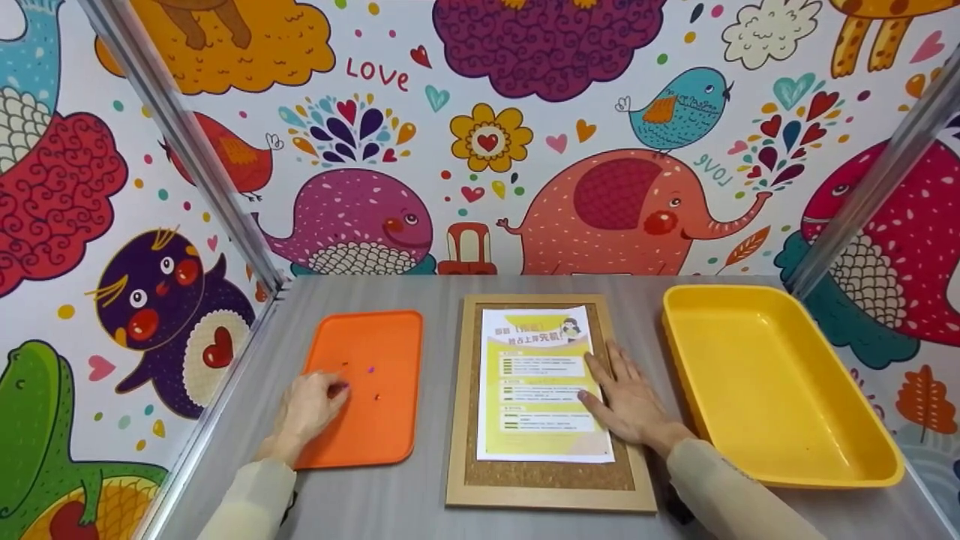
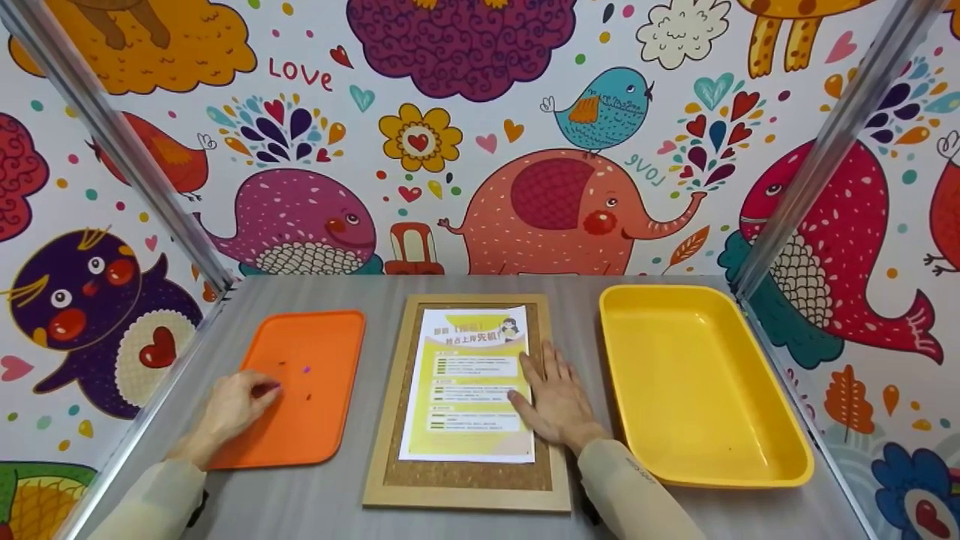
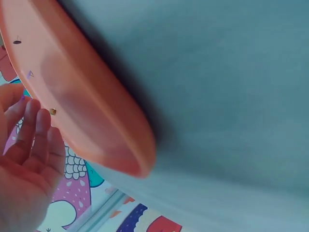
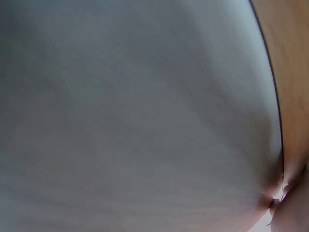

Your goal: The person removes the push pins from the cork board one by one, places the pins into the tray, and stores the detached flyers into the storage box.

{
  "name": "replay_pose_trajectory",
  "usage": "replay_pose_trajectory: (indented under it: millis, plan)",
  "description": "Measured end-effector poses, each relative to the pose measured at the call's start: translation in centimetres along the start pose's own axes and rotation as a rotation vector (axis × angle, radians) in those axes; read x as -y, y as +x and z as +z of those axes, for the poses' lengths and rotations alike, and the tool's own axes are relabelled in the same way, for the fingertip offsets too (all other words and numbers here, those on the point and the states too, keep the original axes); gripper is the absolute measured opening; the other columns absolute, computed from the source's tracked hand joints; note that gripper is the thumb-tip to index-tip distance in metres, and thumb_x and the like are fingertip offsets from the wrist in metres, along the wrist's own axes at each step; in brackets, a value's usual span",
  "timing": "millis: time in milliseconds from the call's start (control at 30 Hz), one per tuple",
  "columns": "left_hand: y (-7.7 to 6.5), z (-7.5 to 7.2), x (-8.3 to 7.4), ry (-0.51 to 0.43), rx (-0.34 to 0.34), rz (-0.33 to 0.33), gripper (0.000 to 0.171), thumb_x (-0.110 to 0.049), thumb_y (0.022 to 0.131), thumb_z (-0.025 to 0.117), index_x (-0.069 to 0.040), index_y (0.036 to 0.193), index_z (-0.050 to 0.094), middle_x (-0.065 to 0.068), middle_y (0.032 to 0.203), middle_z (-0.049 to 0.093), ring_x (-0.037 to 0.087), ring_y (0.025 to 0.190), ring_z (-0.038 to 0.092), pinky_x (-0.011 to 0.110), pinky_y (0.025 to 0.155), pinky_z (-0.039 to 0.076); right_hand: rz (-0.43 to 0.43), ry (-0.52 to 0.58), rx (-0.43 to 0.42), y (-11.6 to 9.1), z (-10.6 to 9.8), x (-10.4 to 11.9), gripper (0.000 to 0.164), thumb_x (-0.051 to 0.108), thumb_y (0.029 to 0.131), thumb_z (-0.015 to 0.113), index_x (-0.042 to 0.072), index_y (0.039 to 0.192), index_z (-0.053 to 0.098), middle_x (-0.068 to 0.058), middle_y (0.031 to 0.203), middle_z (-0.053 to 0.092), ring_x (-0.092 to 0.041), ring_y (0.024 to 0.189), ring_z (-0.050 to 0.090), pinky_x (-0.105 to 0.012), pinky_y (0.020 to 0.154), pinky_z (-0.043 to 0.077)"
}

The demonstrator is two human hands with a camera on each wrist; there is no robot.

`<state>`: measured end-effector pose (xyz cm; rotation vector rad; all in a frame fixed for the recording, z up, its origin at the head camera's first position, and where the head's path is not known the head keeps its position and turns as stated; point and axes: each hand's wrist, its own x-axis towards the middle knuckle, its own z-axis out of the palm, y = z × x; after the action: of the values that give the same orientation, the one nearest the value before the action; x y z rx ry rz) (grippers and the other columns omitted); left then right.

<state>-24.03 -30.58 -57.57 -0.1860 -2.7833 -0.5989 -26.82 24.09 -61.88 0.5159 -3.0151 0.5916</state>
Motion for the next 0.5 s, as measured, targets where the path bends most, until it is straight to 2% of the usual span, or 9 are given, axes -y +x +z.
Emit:
replay_pose_trajectory:
  millis: [200, 500]
  plan:
    - [-0.20, -0.21, 0.23, 0.027, 0.075, -0.045, 0.004, -0.013, 0.092, 0.081, -0.009, 0.093, 0.082, 0.007, 0.091, 0.079, 0.031, 0.087, 0.074, 0.052, 0.081, 0.059, -0.004, -0.004, -0.002, -0.03, 0.00, 0.06, 0.080, 0.064, 0.105, 0.047, 0.016, 0.168, 0.031, -0.022, 0.176, 0.005, -0.047, 0.161, 0.010, -0.071, 0.122, 0.018]
    - [-0.62, -0.19, 0.25, 0.072, 0.103, -0.056, 0.005, -0.016, 0.093, 0.080, -0.011, 0.093, 0.082, 0.005, 0.092, 0.078, 0.030, 0.088, 0.073, 0.052, 0.081, 0.059, -0.013, 0.005, -0.017, -0.04, 0.01, -0.07, 0.079, 0.062, 0.105, 0.048, 0.017, 0.168, 0.031, -0.022, 0.176, 0.005, -0.048, 0.160, 0.012, -0.075, 0.119, 0.021]
